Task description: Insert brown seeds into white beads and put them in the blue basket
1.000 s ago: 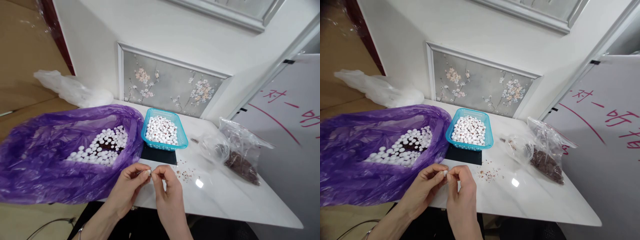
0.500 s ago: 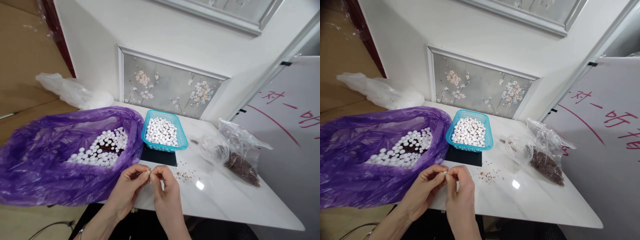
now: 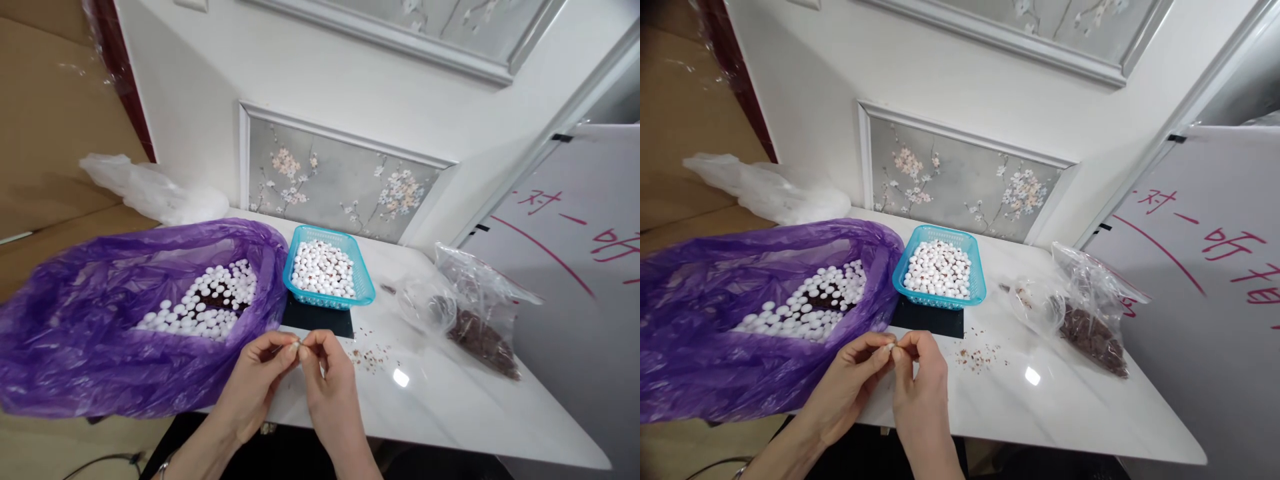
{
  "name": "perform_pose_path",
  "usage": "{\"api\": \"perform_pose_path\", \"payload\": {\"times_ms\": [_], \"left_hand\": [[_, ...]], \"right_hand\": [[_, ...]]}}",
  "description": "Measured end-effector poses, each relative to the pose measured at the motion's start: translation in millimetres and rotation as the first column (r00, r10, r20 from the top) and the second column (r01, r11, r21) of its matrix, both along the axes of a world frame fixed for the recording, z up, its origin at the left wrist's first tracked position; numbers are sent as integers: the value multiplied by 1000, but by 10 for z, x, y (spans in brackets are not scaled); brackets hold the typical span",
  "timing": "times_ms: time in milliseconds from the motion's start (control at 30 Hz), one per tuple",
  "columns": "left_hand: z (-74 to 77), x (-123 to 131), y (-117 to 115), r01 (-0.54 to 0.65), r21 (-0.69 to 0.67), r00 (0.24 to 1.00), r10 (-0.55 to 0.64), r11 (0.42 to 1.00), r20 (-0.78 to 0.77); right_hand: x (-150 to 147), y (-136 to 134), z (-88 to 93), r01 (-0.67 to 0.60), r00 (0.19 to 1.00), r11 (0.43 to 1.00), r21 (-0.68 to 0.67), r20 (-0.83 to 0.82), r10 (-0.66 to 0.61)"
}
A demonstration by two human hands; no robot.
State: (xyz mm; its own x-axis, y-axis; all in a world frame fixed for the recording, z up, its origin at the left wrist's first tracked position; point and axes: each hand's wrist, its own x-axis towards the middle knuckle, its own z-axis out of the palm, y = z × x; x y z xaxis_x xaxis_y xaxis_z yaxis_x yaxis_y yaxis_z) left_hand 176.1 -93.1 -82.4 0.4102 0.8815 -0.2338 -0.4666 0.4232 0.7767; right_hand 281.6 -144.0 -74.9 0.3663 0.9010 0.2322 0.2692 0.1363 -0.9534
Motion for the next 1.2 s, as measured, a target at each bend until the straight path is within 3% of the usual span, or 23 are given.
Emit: {"api": "perform_pose_path", "payload": {"times_ms": [133, 200, 333, 433, 567, 733, 900, 1200], "left_hand": [[0, 11, -13, 0, -4, 999, 0, 1000, 44], [16, 16, -20, 5, -45, 999, -3, 999, 41], [76, 24, -8, 3, -60, 999, -1, 998, 33], [119, 44, 10, 2, 12, 1000, -2, 1000, 12], [136, 90, 20, 28, 86, 998, -24, 996, -50], [130, 161, 65, 20, 175, 999, -11, 984, -54], [176, 251, 126, 54, 280, 998, -42, 958, -47], [254, 289, 14, 73, 238, 992, -44, 969, -122]], "right_hand": [[53, -21, 14, -54, 979, 998, 34, -193, 60], [126, -67, 13, -23, 969, 999, 47, -246, 33], [317, -167, -75, 135, 974, 990, 38, -186, -126], [408, -222, -196, 163, 976, 987, -12, -144, -163], [431, -267, -317, 114, 987, 992, -48, -109, -118], [426, -264, -344, 25, 997, 1000, -12, -67, -26], [446, -278, -319, 56, 989, 998, 6, -138, -54], [477, -282, -292, 34, 978, 999, 28, -205, -28]]}}
